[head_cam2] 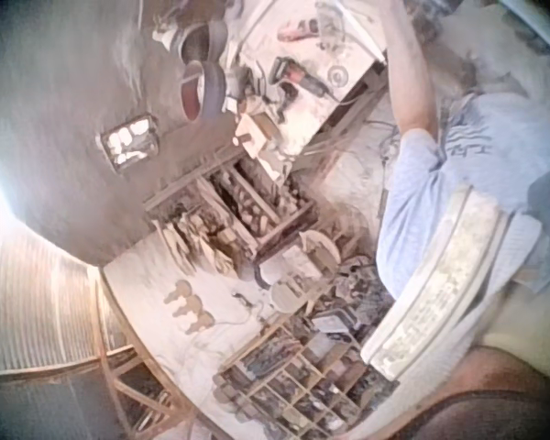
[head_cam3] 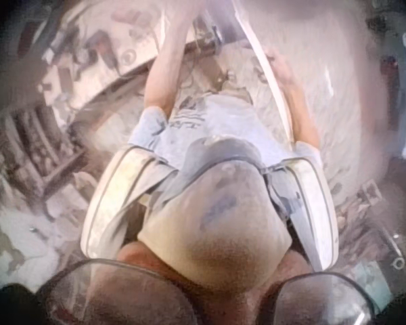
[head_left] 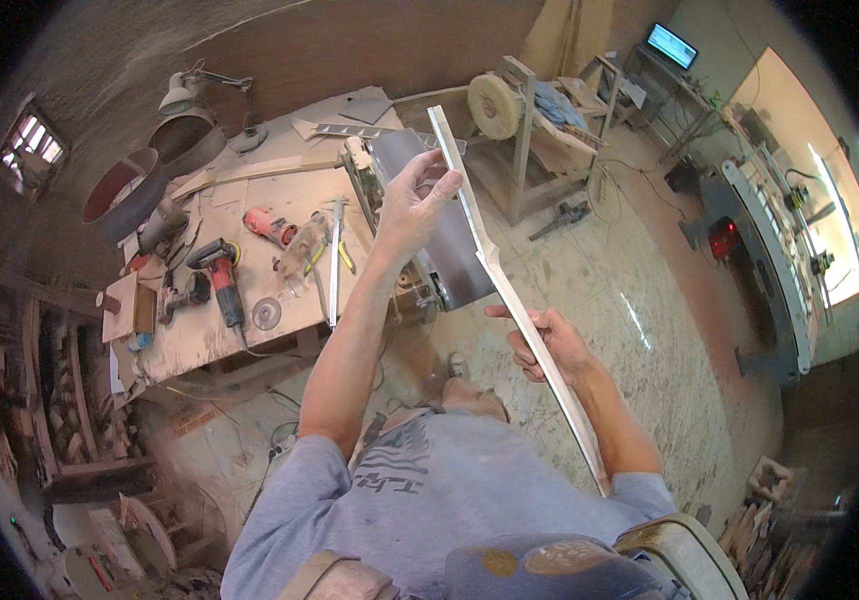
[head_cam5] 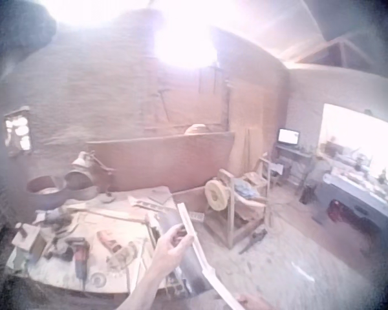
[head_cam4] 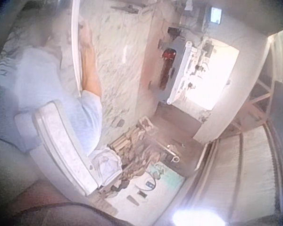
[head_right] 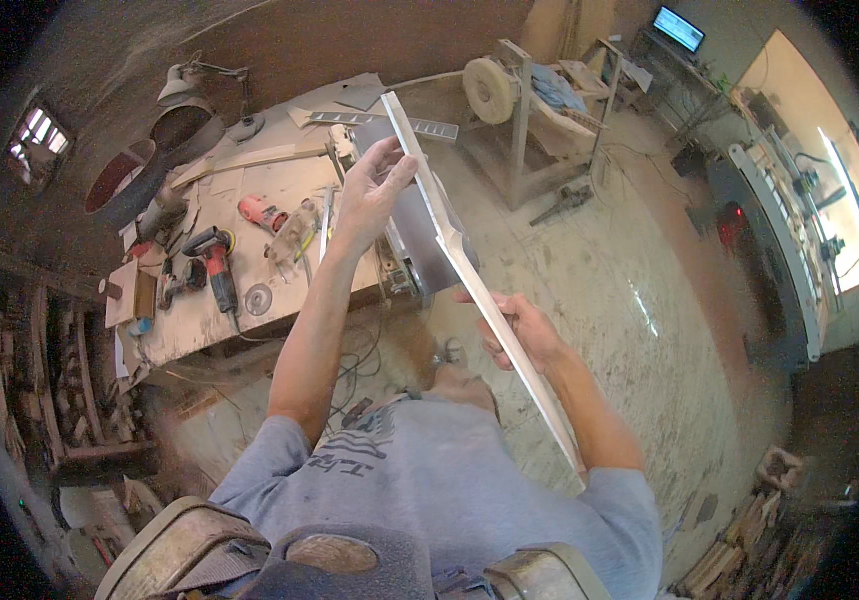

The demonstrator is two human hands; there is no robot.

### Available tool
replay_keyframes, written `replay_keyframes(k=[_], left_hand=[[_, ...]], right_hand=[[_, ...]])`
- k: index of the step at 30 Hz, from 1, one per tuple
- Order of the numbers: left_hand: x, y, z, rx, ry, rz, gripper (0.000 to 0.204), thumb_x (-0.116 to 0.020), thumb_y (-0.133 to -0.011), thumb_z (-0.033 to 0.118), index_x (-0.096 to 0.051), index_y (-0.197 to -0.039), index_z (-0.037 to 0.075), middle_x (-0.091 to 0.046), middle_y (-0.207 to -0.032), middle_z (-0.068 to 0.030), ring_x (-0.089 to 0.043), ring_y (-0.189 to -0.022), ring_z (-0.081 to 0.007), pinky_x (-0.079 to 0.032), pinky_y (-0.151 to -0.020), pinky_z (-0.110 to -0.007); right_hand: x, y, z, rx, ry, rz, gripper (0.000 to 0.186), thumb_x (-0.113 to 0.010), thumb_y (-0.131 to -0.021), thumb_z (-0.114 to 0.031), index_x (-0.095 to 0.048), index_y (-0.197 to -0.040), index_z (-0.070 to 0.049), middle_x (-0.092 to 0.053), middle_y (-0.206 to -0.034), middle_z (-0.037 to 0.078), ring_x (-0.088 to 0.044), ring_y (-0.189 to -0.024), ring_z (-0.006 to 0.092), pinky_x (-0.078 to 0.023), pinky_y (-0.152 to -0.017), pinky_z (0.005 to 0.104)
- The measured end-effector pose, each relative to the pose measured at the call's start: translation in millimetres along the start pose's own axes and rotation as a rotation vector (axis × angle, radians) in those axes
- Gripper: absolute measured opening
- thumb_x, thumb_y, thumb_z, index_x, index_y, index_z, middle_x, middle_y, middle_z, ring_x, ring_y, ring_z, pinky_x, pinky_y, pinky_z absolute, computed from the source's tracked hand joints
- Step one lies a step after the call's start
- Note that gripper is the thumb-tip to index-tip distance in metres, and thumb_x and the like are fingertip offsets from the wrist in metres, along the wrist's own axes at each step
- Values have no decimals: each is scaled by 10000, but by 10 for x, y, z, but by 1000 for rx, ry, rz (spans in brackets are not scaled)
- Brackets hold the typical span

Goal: The person sands the back of a guitar neck using a belt sander, turning the neck to reach different sides, then measures the neck with a pair of calipers.

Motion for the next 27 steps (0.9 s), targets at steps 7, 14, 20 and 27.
replay_keyframes(k=[7, 14, 20, 27], left_hand=[[49, 182, -59, 57, 34, -23, 589, -738, -993, 331, -575, -1400, -62, -697, -1167, -111, -659, -1044, -160, -546, -934, -330], [358, 256, -76, 122, 50, 61, 545, -655, -1053, 352, -558, -1418, -41, -695, -1215, -104, -671, -1083, -148, -556, -948, -326], [718, 362, -128, 186, 184, 194, 457, -533, -1107, 393, -625, -1350, 16, -721, -1187, -85, -692, -1035, -166, -552, -940, -343], [1060, 522, 26, 197, 127, 242, 432, -486, -1120, 388, -648, -1301, 30, -730, -1206, -113, -711, -1037, -191, -559, -947, -364]], right_hand=[[-203, 107, 225, -47, 30, 24, 633, -268, -1065, -458, -478, -1536, -92, -386, -626, -41, -392, -478, 89, -364, -414, 243], [-582, -102, 165, 65, 282, -17, 478, -455, -1101, -488, -559, -1313, -72, -407, -672, -44, -408, -451, 69, -382, -410, 249], [-809, -555, 145, 7, 215, -82, 562, -487, -1065, -595, -530, -1246, -65, -355, -617, -42, -388, -414, 72, -347, -389, 253], [-1041, -751, 206, -27, 184, -194, 547, -500, -1058, -597, -542, -1245, -84, -369, -620, -40, -404, -406, 70, -351, -372, 258]])
Point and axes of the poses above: each hand's wrist, its own y-axis away from the middle knuckle, its own x-axis out of the back of the hand, z = x × y, the point moved 4 cm from there along -y, towards the middle knuckle
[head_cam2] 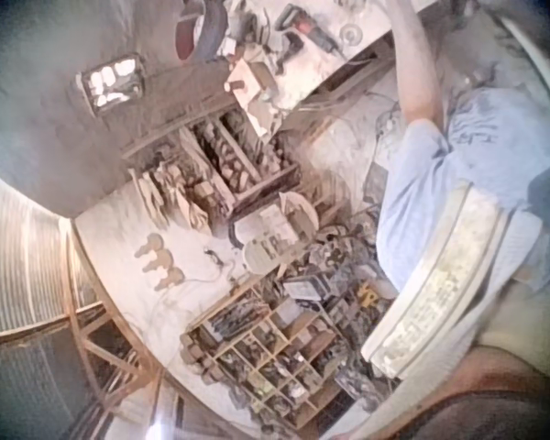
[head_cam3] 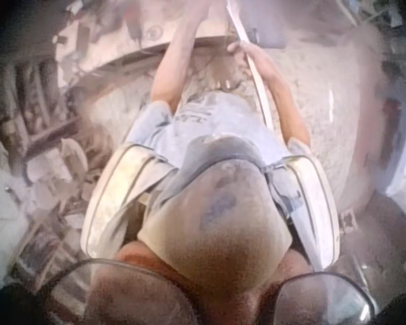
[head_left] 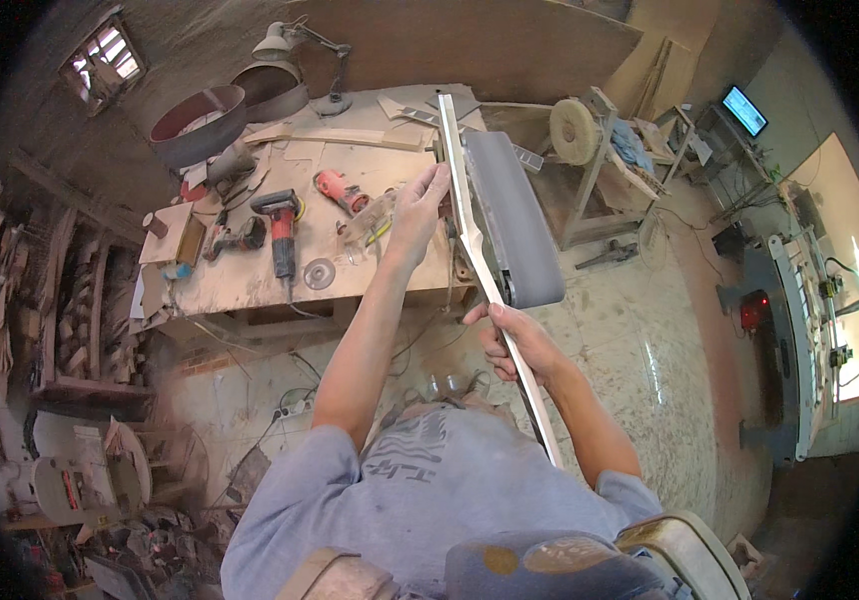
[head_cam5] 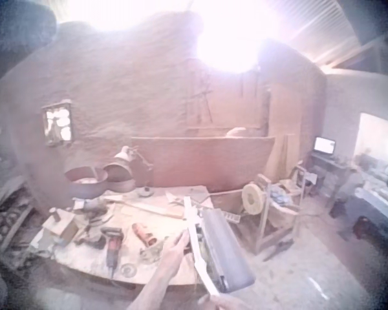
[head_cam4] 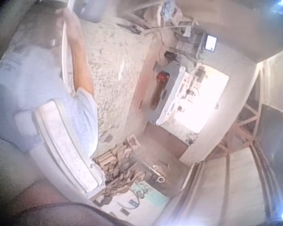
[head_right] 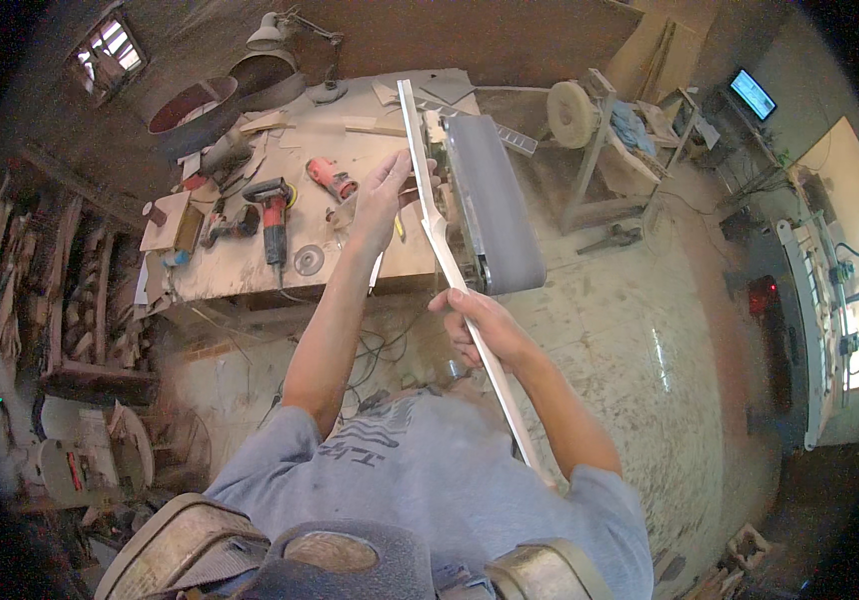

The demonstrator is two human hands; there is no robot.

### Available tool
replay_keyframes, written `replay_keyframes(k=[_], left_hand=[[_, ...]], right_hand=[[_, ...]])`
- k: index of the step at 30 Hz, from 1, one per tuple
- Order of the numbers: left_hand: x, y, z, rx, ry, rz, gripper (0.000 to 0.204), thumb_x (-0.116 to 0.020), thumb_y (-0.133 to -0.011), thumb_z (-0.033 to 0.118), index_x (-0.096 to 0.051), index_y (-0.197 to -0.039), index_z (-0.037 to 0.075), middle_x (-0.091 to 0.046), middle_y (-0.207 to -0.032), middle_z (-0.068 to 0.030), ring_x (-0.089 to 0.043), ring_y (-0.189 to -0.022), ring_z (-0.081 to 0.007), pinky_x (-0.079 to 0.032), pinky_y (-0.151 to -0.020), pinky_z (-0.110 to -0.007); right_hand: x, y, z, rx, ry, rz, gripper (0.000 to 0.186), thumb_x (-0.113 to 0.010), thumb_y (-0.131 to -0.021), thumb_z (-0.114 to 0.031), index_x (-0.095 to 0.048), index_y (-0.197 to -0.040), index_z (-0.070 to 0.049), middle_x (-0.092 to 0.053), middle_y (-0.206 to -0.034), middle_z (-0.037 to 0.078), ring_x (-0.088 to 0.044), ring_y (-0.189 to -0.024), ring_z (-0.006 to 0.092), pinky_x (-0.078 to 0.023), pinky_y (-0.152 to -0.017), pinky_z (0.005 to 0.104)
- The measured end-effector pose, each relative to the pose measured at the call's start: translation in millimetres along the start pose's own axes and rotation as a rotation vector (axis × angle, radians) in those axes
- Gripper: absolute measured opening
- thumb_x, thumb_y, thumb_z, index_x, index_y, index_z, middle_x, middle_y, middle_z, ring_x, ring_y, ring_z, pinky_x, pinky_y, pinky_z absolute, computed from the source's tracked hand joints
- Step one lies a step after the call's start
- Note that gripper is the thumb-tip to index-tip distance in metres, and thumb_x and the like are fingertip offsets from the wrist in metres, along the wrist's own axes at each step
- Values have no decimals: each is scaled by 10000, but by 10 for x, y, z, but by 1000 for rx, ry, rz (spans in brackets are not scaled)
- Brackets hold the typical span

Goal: The person sands the back of a guitar neck using a belt sander, turning the neck to reach different sides, then measures the neck with a pair of calipers.

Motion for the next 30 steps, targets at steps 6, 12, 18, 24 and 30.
replay_keyframes(k=[6, 12, 18, 24, 30], left_hand=[[120, 118, 47, -16, 106, -6, 502, -417, -1133, 412, -571, -1374, 0, -700, -1268, -167, -710, -1094, -256, -566, -965, -406], [-21, 295, 113, -96, 440, -17, 687, -354, -1105, 572, -494, -1398, -34, -673, -1229, -228, -673, -1171, -357, -557, -1013, -501], [-206, 452, -17, -138, 1023, -39, 699, -480, -985, 723, -579, -1133, 47, -635, -1044, -129, -640, -1064, -345, -463, -1092, -588], [9, 703, -194, -101, 926, 304, 651, -462, -1001, 712, -513, -1117, 73, -589, -947, -95, -600, -1036, -353, -469, -1045, -560], [220, 941, -581, 57, 910, 493, 683, -346, -1035, 726, -507, -1109, 66, -592, -954, -109, -609, -1034, -362, -506, -954, -575]], right_hand=[[-110, -21, -27, 60, 233, 139, 485, -577, -1042, -524, -571, -1213, -70, -458, -670, 0, -484, -486, 96, -418, -446, 264], [-44, 42, -23, 313, 852, 498, 555, -698, -958, -497, -569, -1185, -7, -705, -945, 236, -706, -895, 401, -536, -736, 450], [-21, 252, 40, 205, 1077, 651, 592, -752, -903, -440, -574, -1287, -27, -711, -1053, 253, -683, -1015, 450, -529, -782, 494], [-648, 680, 24, 771, 1324, 724, 616, -824, -842, -240, -569, -1369, -48, -648, -1018, 168, -638, -833, 313, -540, -742, 406], [-298, 710, 1173, 233, 28, 489, 837, -851, -783, -77, -440, -1512, -41, -648, -1105, 88, -602, -758, 150, -513, -701, 293]])
Point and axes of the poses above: each hand's wrist, its own y-axis away from the middle knuckle, its own x-axis out of the back of the hand, z = x × y, the point moved 4 cm from there along -y, towards the middle knuckle
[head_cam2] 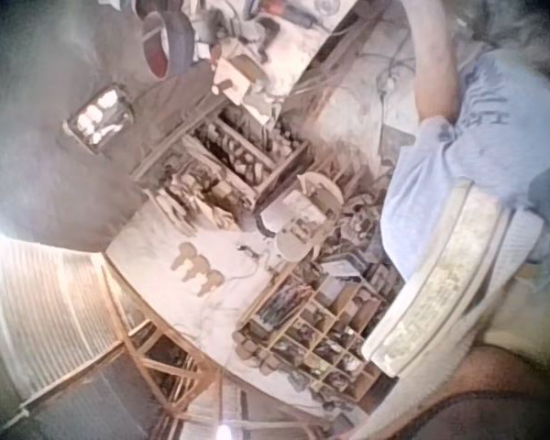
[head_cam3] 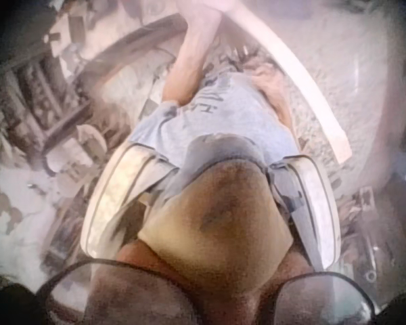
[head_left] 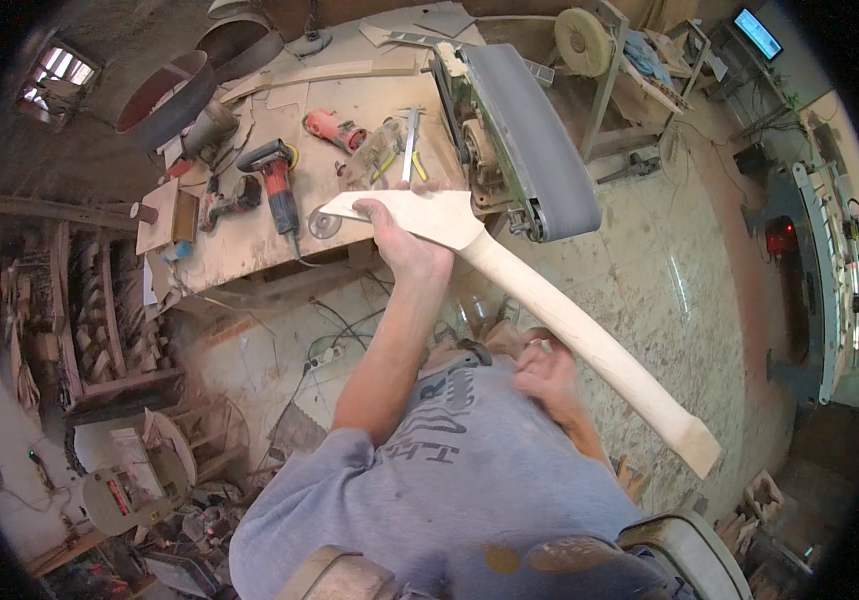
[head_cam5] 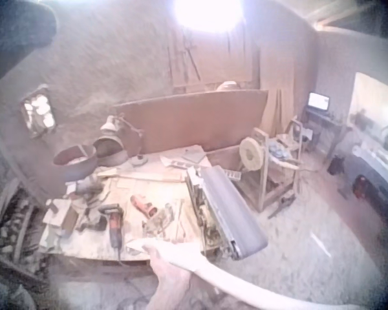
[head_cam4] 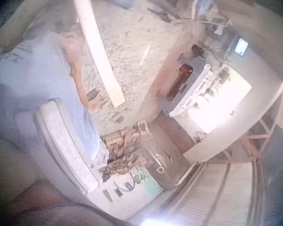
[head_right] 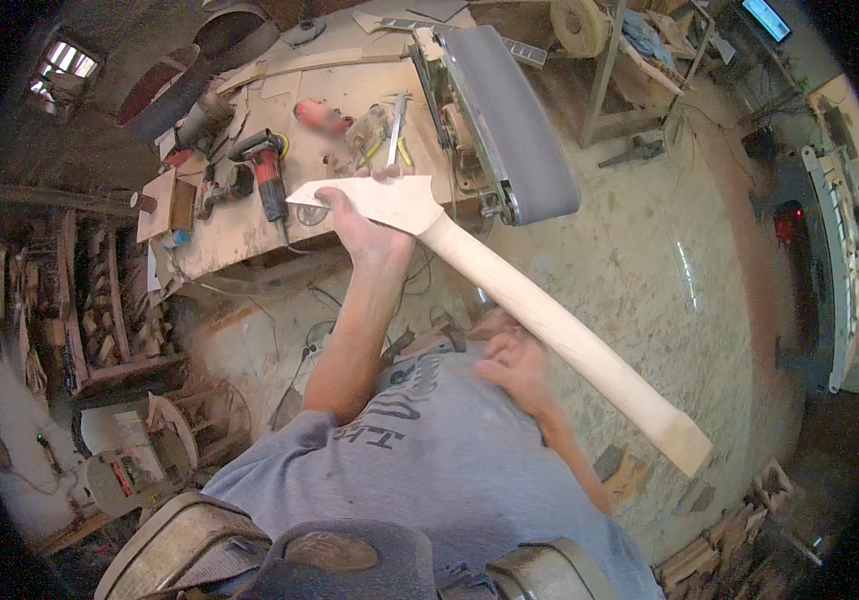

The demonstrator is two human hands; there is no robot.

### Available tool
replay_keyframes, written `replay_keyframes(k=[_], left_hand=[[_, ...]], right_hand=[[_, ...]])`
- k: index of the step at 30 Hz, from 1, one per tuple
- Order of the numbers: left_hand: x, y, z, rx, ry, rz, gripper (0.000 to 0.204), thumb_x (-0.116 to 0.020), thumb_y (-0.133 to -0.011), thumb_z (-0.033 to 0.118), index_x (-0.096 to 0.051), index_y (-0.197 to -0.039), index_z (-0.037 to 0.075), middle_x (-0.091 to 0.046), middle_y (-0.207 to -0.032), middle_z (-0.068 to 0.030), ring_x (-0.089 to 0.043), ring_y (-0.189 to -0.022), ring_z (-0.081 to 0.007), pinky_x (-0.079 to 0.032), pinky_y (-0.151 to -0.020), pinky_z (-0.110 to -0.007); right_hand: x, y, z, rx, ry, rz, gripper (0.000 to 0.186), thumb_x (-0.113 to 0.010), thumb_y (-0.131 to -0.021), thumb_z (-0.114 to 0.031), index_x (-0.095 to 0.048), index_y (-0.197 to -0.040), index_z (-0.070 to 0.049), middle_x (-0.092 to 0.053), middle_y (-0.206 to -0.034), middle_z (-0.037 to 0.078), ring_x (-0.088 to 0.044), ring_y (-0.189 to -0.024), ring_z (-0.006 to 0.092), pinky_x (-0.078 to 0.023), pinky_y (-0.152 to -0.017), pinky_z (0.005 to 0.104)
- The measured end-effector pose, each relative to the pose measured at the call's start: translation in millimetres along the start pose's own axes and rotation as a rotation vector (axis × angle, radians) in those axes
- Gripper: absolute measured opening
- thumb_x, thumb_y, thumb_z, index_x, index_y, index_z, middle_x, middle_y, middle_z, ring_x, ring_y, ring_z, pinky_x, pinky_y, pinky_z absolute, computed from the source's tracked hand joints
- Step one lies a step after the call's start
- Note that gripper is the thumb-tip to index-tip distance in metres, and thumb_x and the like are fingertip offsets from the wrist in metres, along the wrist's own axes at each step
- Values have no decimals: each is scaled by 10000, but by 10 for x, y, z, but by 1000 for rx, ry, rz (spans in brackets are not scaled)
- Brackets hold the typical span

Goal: The person sands the back of a guitar neck using a belt sander, turning the neck to reach different sides, then measures the neck with a pair of calipers.

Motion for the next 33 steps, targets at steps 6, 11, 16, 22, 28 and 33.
replay_keyframes(k=[6, 11, 16, 22, 28, 33], left_hand=[[702, 184, -302, 165, -19, 146, 727, -305, -1054, 705, -487, -1214, 19, -603, -1155, -175, -585, -1172, -373, -480, -1046, -577], [998, 468, -777, 530, -243, 151, 871, -280, -1054, 704, -357, -1495, -44, -485, -1499, -243, -461, -1426, -412, -373, -1202, -585], [948, 681, -1236, 944, -138, -13, 1032, -238, -1002, 797, -252, -1569, -65, -373, -1606, -264, -393, -1490, -427, -331, -1223, -571], [622, 528, -1552, 989, 37, -71, 1042, -218, -990, 811, -221, -1591, -39, -296, -1653, -254, -288, -1544, -433, -279, -1252, -596], [576, 231, -1646, 892, 21, 39, 997, -237, -1011, 782, -251, -1582, -35, -332, -1634, -242, -300, -1528, -445, -275, -1249, -611], [614, 100, -1653, 805, -33, 125, 936, -292, -1024, 751, -313, -1564, -13, -388, -1598, -227, -362, -1477, -459, -289, -1239, -622]], right_hand=[[511, 392, -44, 284, -331, 266, 751, -810, -853, -145, -433, -1479, 31, -646, -1160, 137, -665, -841, 175, -558, -736, 323], [653, 692, -263, 181, -35, 493, 680, -823, -865, -152, -484, -1427, 25, -688, -1132, 159, -712, -881, 200, -593, -801, 343], [856, 898, -457, 136, 88, 691, 625, -794, -892, -149, -503, -1417, 27, -693, -1120, 171, -719, -888, 205, -592, -805, 355], [895, 770, -668, 189, 82, 822, 590, -772, -909, -148, -514, -1403, 45, -692, -1122, 183, -718, -869, 209, -611, -790, 352], [858, 388, -719, 262, 87, 803, 561, -759, -919, -145, -528, -1390, 54, -689, -1124, 186, -718, -856, 211, -610, -769, 346], [872, 219, -662, 277, 75, 743, 561, -774, -922, -124, -495, -1380, 41, -657, -1171, 195, -725, -948, 242, -631, -816, 370]])
Point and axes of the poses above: each hand's wrist, its own y-axis away from the middle knuckle, its own x-axis out of the back of the hand, z = x × y, the point moved 4 cm from there along -y, towards the middle knuckle
